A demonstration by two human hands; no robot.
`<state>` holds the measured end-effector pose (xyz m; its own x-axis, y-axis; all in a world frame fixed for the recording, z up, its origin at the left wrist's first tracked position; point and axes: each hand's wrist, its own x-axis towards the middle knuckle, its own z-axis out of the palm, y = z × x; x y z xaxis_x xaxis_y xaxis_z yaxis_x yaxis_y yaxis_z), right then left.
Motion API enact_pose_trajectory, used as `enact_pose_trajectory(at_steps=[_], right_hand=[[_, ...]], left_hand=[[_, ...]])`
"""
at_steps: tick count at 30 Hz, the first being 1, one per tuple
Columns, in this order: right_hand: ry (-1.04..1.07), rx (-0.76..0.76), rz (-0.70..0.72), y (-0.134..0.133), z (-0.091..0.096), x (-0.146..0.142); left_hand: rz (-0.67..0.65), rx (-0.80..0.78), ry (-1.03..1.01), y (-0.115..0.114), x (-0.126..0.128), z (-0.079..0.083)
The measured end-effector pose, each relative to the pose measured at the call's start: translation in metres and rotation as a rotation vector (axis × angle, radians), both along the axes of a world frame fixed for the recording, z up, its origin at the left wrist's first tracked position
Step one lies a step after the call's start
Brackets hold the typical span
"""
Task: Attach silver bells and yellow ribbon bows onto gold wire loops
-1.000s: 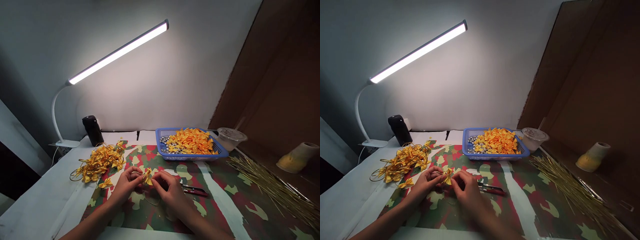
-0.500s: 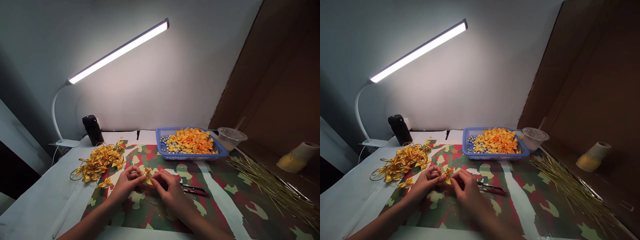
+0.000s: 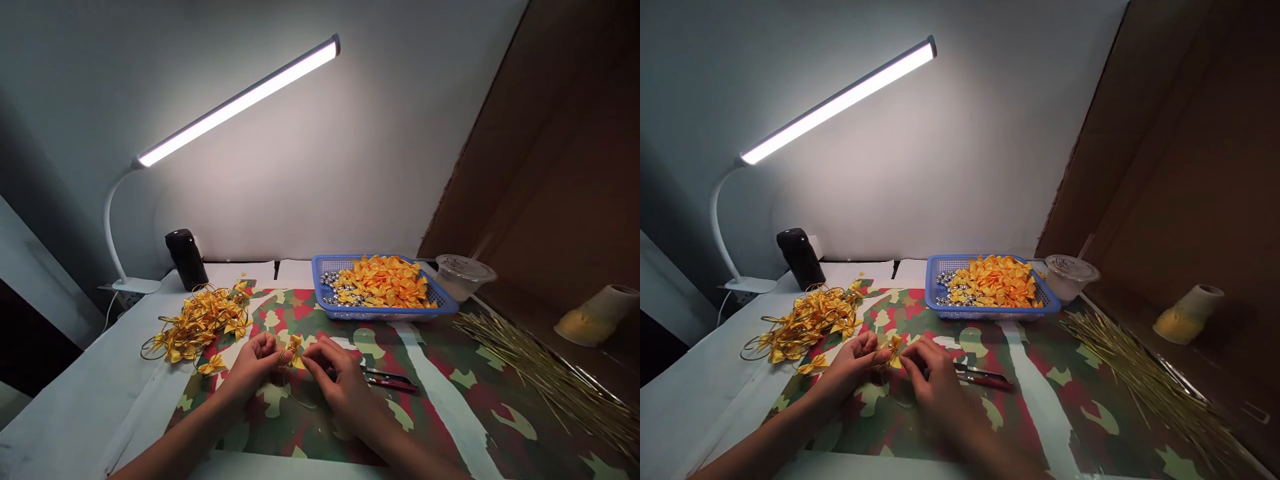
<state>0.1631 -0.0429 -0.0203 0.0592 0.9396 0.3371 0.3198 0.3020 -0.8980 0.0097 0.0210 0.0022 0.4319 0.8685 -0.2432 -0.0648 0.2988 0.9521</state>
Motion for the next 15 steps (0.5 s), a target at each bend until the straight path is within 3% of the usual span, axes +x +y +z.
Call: enact_pose_trajectory(at_steps=[15], right_hand=[[0.066,-0.053,0.018,-0.0014,0.0039,-0.0012]], left_hand=[[-0.004,-0.076,-0.128,-0.0004,0.0008,0.0004]])
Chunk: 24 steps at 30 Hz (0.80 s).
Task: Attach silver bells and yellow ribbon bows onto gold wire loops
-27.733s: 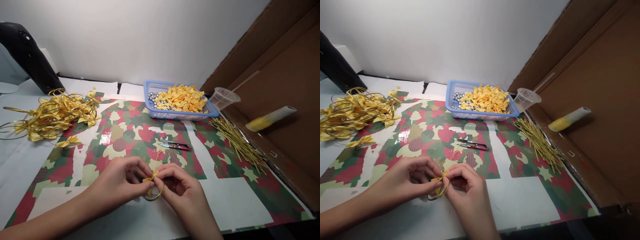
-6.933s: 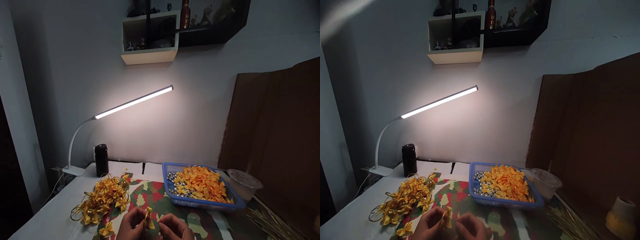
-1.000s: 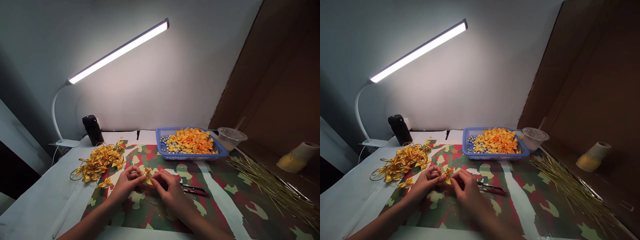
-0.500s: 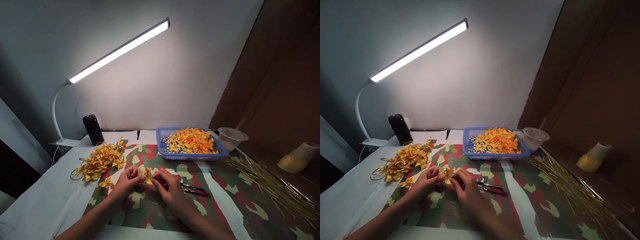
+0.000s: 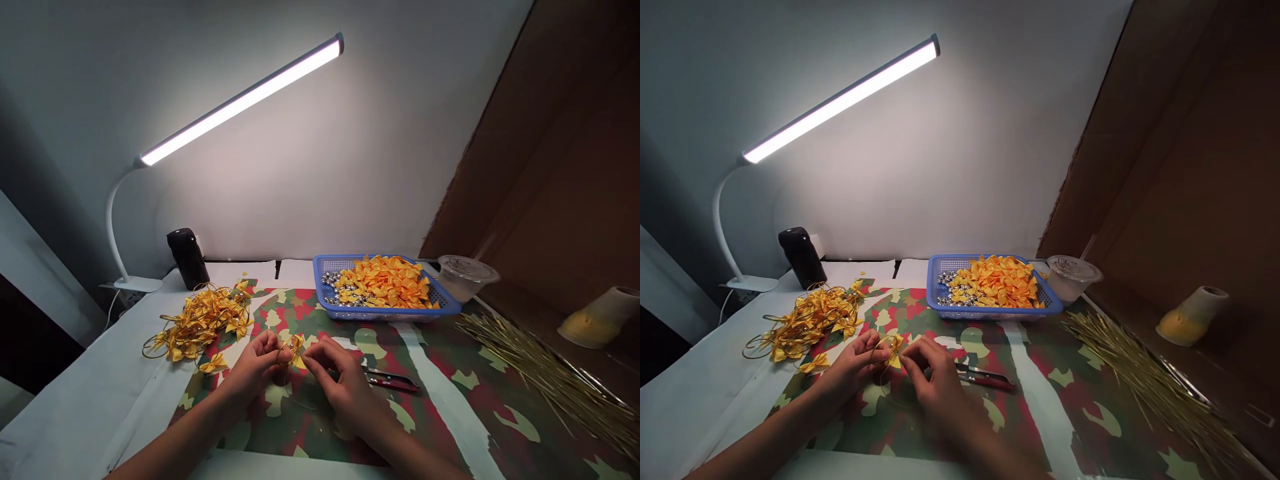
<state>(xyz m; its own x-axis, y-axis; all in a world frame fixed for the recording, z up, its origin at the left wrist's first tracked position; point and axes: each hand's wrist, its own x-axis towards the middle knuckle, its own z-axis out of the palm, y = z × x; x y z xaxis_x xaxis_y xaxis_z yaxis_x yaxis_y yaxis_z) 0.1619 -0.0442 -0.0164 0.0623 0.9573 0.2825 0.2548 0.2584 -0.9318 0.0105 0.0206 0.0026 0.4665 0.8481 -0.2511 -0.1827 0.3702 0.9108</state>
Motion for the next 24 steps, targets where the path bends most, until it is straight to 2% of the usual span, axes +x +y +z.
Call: enact_pose_trajectory(at_steps=[6,24], right_hand=[[0.077,-0.016,-0.006,-0.002,0.003,-0.002],[0.312,-0.102,-0.006,-0.003,-0.013,-0.013]], left_hand=[[-0.007,-0.035,-0.042,0.000,0.000,-0.002],[-0.014,-0.144,-0.165,-0.003,0.003,-0.008]])
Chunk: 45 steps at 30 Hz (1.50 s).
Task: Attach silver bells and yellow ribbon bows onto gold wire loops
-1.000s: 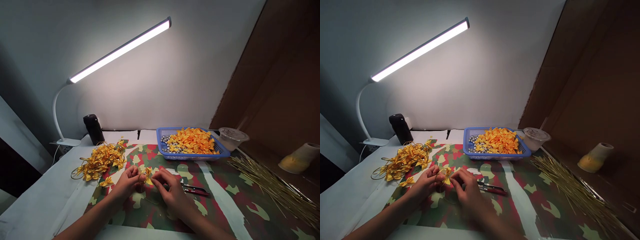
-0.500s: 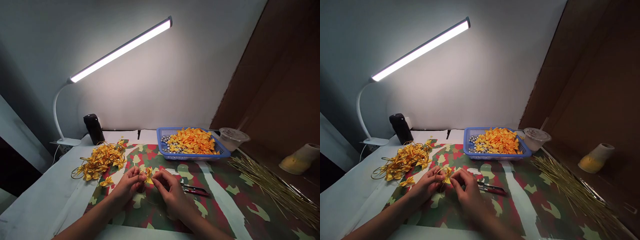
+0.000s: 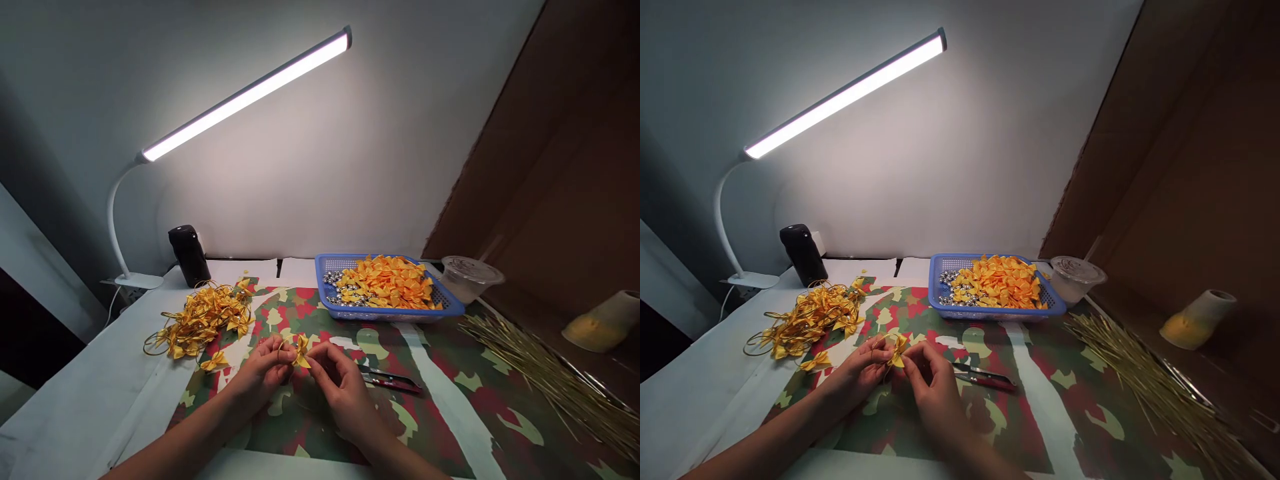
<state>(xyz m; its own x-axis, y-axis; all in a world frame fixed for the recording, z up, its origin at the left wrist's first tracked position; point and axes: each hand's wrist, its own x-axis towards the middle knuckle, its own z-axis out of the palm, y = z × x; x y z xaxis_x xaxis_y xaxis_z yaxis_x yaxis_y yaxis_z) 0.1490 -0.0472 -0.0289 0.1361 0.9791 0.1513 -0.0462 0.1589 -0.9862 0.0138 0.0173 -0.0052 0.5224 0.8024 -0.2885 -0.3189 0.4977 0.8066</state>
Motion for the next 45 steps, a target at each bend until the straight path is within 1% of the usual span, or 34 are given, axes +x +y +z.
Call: enact_pose_trajectory(at_steps=[8,17,27,38,45], right_hand=[[0.031,-0.003,0.012,-0.001,0.003,0.000],[0.081,-0.008,0.003,0.001,-0.002,0.000],[0.104,-0.001,0.008,-0.004,0.012,0.003],[0.121,-0.013,0.040,-0.003,0.011,0.002],[0.131,-0.001,0.054,-0.002,0.006,0.002]], left_hand=[[-0.008,-0.008,-0.024,-0.002,0.001,0.000],[-0.004,0.046,-0.001,-0.001,-0.001,0.004],[0.019,0.096,0.004,0.001,-0.005,0.006],[0.024,0.095,0.007,0.001,-0.005,0.010],[0.008,0.096,0.017,0.000,-0.005,0.011]])
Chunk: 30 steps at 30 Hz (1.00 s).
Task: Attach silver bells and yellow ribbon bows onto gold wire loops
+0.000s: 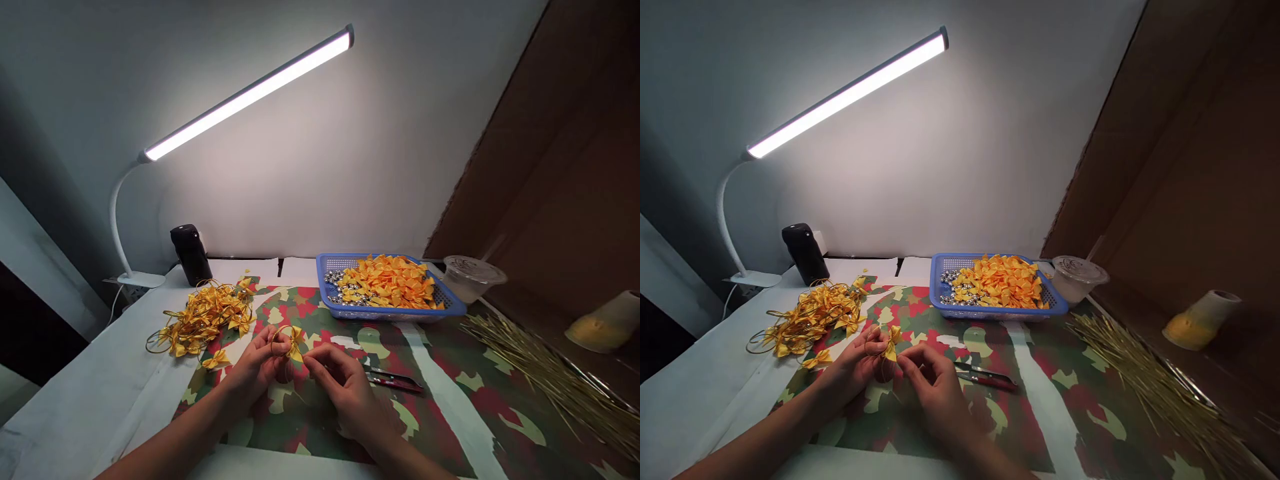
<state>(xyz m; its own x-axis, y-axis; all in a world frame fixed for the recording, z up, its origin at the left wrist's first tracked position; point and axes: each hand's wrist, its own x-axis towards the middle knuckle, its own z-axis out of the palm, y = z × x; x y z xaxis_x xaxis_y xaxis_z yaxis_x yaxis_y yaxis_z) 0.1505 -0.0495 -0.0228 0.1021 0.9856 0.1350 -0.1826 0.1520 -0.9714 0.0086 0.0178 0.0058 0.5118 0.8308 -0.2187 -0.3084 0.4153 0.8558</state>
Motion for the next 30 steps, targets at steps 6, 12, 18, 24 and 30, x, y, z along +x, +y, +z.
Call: enact_pose_trajectory(at_steps=[6,12,18,24,30], right_hand=[[-0.021,0.016,-0.001,0.0014,-0.0026,0.0004],[-0.025,0.023,0.016,0.0009,-0.0010,0.0001],[-0.001,0.015,0.042,0.0003,-0.0003,0.0005],[0.011,-0.012,0.037,0.0001,0.0010,0.0003],[0.010,-0.033,0.053,0.0014,-0.0004,0.0002]], left_hand=[[-0.012,-0.003,0.002,0.0013,-0.0003,-0.0041],[-0.043,0.009,0.012,0.0014,-0.0014,-0.0067],[-0.076,0.043,0.025,-0.0030,-0.0005,-0.0041],[-0.075,0.112,0.026,-0.0071,-0.0005,-0.0009],[-0.054,0.126,0.047,-0.0059,-0.0008,-0.0032]])
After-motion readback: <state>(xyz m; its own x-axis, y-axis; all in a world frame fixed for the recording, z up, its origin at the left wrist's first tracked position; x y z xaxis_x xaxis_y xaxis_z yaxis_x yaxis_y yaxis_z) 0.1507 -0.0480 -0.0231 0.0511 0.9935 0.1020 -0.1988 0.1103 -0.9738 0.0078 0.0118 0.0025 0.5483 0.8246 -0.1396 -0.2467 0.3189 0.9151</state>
